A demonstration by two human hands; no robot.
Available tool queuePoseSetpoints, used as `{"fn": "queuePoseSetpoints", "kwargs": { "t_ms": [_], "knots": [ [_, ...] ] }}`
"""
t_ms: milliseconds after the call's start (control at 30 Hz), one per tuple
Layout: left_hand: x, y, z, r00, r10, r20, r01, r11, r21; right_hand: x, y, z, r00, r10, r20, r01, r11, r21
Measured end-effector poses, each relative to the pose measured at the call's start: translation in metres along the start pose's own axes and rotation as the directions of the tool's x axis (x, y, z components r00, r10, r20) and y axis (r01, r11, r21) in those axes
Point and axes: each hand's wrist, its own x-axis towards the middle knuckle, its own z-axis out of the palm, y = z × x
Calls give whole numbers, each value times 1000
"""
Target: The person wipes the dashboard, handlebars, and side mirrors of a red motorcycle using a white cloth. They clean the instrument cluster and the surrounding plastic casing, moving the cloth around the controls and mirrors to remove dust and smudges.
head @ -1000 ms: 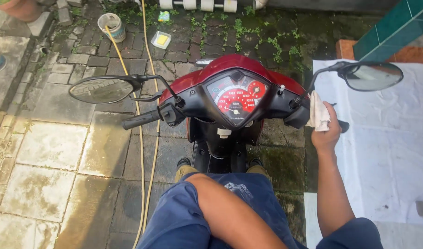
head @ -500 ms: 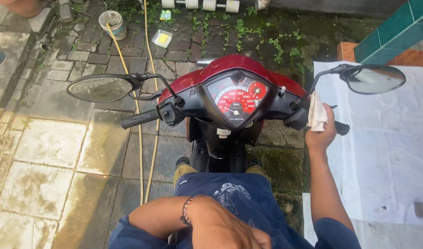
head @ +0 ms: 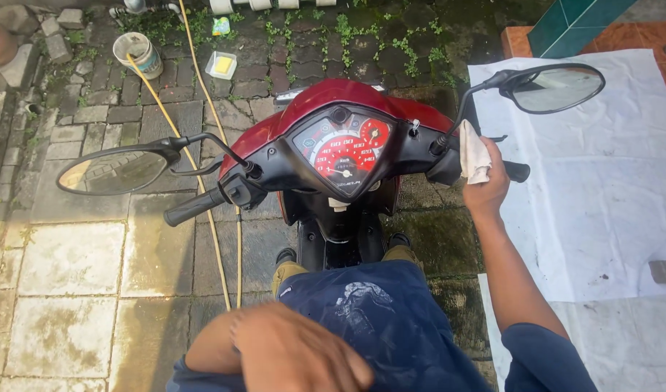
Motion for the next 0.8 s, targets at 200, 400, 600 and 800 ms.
{"fn": "queuePoseSetpoints", "kwargs": {
  "t_ms": [200,400,600,800],
  "knots": [
    [-30,24,-2,988,111,110,-115,993,29,6,11,-9,988,139,72,-148,979,138],
    [-24,10,-18,983,-36,-178,89,950,299,0,-16,-18,840,510,-187,-165,567,807],
    [-54,-45,-139,674,291,-679,693,72,718,40,-136,45,947,-186,-263,239,953,186],
    [-76,-99,-211,506,512,-694,849,-155,505,-35,-94,117,993,-88,-81,99,984,149]
  ]
}}
